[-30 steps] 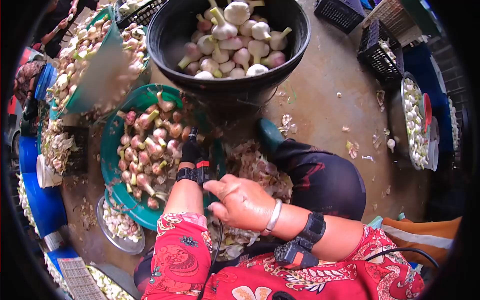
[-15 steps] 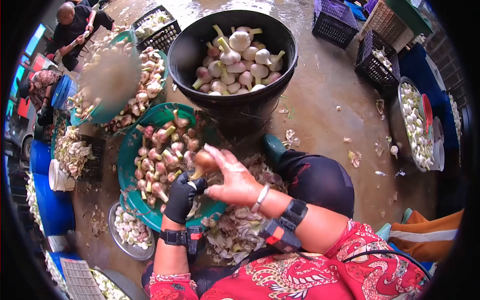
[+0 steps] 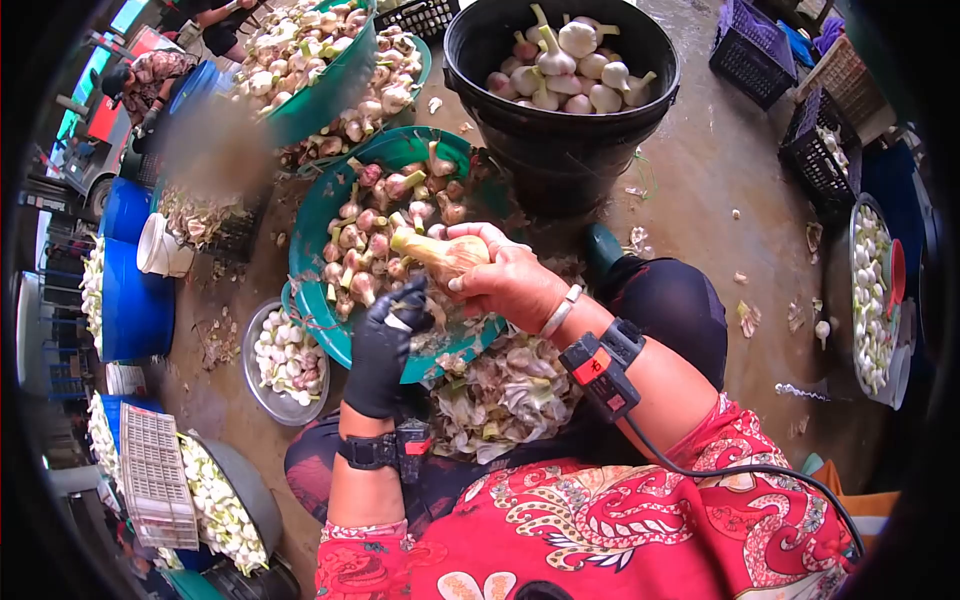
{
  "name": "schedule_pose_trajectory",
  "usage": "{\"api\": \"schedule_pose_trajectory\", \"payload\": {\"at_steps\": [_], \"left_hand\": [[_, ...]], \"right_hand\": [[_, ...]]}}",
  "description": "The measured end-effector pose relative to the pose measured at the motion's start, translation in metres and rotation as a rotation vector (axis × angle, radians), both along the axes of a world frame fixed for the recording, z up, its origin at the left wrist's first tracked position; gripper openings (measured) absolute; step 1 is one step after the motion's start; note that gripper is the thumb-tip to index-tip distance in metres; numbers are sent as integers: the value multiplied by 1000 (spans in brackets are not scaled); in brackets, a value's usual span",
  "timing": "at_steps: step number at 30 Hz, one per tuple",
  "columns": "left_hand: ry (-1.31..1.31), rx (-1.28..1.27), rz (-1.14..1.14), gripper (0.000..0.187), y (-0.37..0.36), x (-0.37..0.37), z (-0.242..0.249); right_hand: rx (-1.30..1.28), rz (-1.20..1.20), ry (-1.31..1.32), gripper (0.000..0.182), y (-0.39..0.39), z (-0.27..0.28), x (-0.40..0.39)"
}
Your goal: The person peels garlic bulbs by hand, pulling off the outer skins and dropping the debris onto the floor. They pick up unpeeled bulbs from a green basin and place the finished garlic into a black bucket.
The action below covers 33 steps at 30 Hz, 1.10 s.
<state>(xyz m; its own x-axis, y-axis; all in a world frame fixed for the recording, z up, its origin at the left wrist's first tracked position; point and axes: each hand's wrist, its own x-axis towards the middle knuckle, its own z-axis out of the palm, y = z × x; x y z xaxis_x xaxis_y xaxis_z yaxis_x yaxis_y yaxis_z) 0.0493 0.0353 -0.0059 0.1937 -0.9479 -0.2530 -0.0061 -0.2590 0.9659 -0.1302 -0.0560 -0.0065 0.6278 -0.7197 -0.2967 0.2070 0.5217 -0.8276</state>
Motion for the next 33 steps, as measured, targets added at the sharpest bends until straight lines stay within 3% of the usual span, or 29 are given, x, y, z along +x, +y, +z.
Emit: {"api": "schedule_pose_trajectory", "payload": {"at_steps": [1,3,4,5,7,9,11,12,13,16,18,19,21,23,25,26,27,29,31,33], "left_hand": [[134,-58,75,25,-4,-3,12],[-544,-504,-153,22,-14,10,10],[-252,-362,-92,18,-14,13,0],[-251,-359,-89,18,-15,11,4],[154,-145,57,18,-19,1,15],[160,-141,58,18,-17,8,6],[-550,-391,-181,18,-15,14,1],[-65,-236,-42,16,-15,12,0],[-62,-237,-41,16,-15,10,1],[14,-167,18,18,-15,13,2],[-1002,-685,-148,17,-17,22,-8],[-1004,-681,-147,17,-15,20,-14],[430,-147,171,17,-18,0,1],[429,-123,86,16,-17,2,8],[87,-199,-14,17,-13,5,5],[-421,-339,-173,20,-13,8,6],[-419,-338,-175,20,-12,7,7],[84,-105,43,21,-10,3,13],[37,-130,58,21,-8,5,2],[-8,-153,72,21,-5,4,-3]], "right_hand": [[3,6,-1,53,0,2,0],[-162,131,75,59,2,9,1],[-198,82,-54,58,6,-1,7],[-196,85,-53,58,8,-4,10],[-265,13,-60,59,9,-8,12],[-194,29,-68,58,10,-8,11],[-122,43,-77,56,11,-11,11],[-2,6,-177,54,13,-13,12],[115,-31,-277,53,13,-14,13],[63,-57,-235,53,11,-13,17],[70,-65,-235,53,9,-15,19],[49,-56,-213,52,9,-14,20],[26,-41,-188,52,10,-13,22],[-56,-71,-84,39,13,-11,24],[-35,-94,-55,37,15,-6,25],[-13,-116,-31,36,16,-4,25],[-12,-118,-29,36,16,-8,26],[-68,-160,-71,34,16,-15,29],[347,85,-167,37,8,-17,24],[478,27,-114,41,8,-9,23]]}}
